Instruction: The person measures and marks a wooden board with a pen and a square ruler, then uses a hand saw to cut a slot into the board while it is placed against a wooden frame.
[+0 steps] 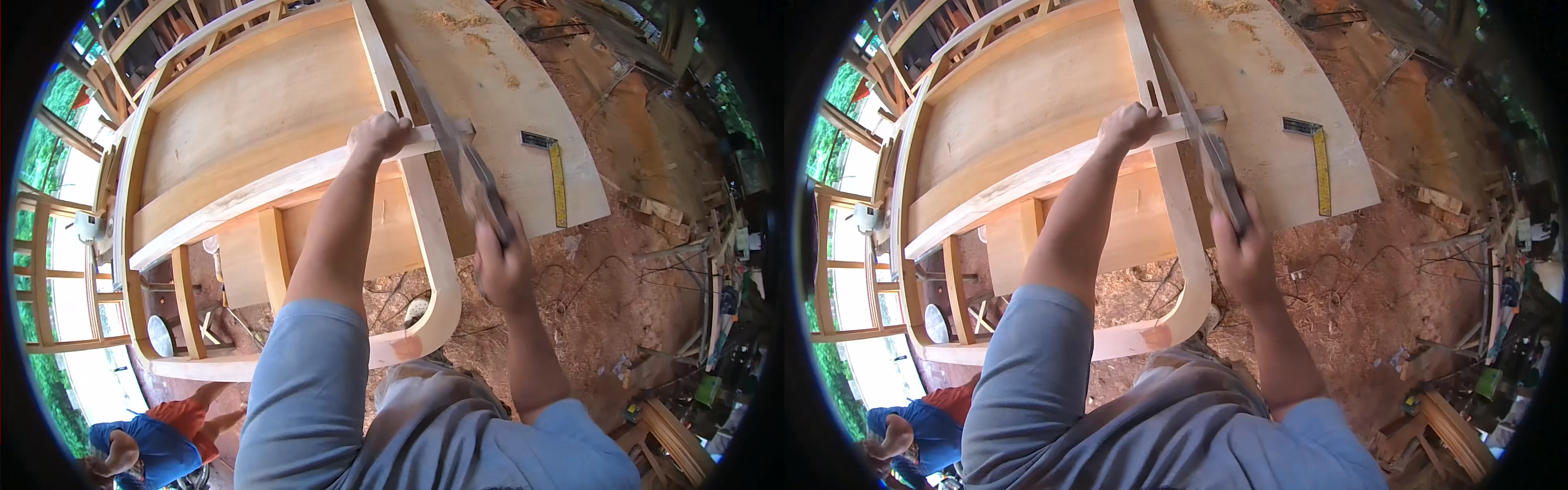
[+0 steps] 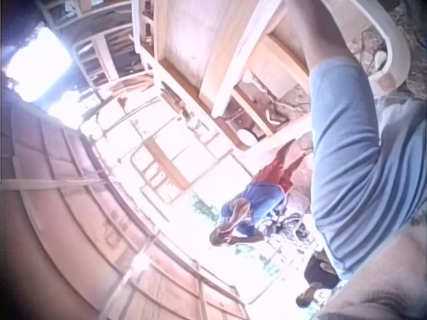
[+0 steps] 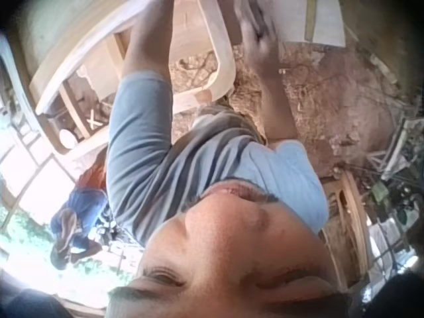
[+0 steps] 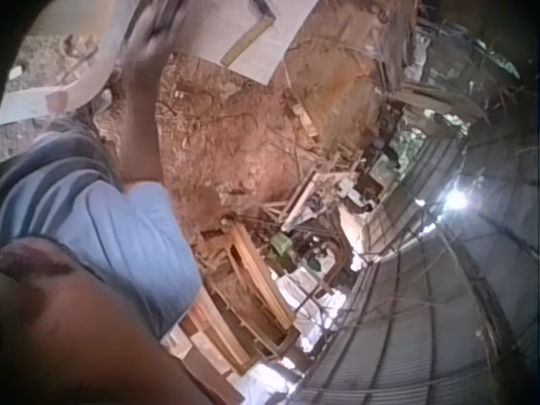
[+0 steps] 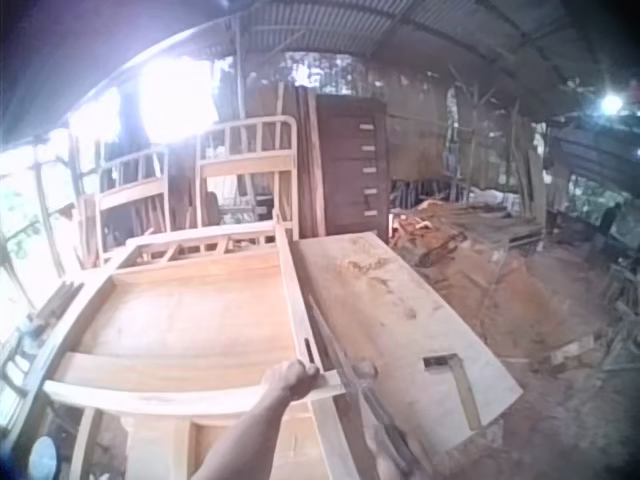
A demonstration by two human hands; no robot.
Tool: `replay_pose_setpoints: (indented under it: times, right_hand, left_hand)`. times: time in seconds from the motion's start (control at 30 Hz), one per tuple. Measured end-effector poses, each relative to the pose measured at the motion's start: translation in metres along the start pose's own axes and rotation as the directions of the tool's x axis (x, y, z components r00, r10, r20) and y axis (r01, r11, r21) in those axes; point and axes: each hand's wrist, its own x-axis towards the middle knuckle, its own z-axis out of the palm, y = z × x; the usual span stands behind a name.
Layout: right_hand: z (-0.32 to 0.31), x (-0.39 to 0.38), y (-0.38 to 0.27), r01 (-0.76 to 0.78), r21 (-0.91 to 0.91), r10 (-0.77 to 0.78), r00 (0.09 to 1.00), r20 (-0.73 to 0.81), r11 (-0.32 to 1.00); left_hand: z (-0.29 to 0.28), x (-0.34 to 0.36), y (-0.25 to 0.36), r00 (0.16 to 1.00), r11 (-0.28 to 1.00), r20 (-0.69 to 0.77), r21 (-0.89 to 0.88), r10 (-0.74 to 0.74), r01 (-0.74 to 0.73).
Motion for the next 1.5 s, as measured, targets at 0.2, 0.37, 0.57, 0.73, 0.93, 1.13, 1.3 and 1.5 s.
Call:
replay_pose_setpoints:
  times: [0.2, 0.37, 0.57, 0.73, 0.93, 1.13, 1.3, 1.5]
  right_hand:
    - [-0.05, -0.119, -0.028, -0.251, 0.016, 0.251, 0.968, -0.009, 0.968]
    - [0.002, 0.021, 0.014, -0.022, -0.091, 0.017, 0.998, -0.053, 0.996]
    - [0.008, 0.022, 0.003, -0.028, -0.134, 0.027, 1.0, -0.005, 0.991]
    - [-0.056, -0.137, -0.009, -0.257, -0.099, 0.26, 0.965, 0.017, 0.961]
    - [-0.03, -0.063, -0.001, -0.111, -0.128, 0.115, 0.993, 0.026, 0.986]
    - [0.053, 0.097, 0.05, 0.057, -0.055, -0.062, 0.992, -0.105, 0.997]
    - [0.025, 0.104, 0.056, -0.031, 0.003, 0.031, 0.99, -0.135, 1.0]
    - [0.045, 0.096, 0.021, -0.041, 0.04, 0.043, 0.997, -0.059, 0.998]
  left_hand:
    - [-0.006, -0.012, 0.002, 0.998, 0.999, 0.025, -0.012, -0.051, 0.051]
    - [0.002, -0.009, 0.013, 1.0, 0.998, -0.01, -0.063, 0.003, -0.003]
    - [-0.002, -0.007, 0.002, 0.998, 1.0, -0.064, -0.016, 0.017, -0.018]
    - [-0.004, -0.007, 0.0, 1.0, 0.999, -0.013, -0.029, -0.021, 0.02]
    - [-0.002, -0.015, 0.002, 0.999, 0.999, -0.029, -0.032, -0.02, 0.019]
    - [0.005, 0.001, -0.017, 0.975, 0.976, -0.087, 0.091, 0.204, -0.196]
    - [-0.008, -0.027, 0.025, 0.993, 1.0, -0.115, -0.019, 0.003, -0.006]
    - [-0.012, -0.034, 0.002, 0.99, 0.981, -0.118, -0.187, -0.082, 0.059]
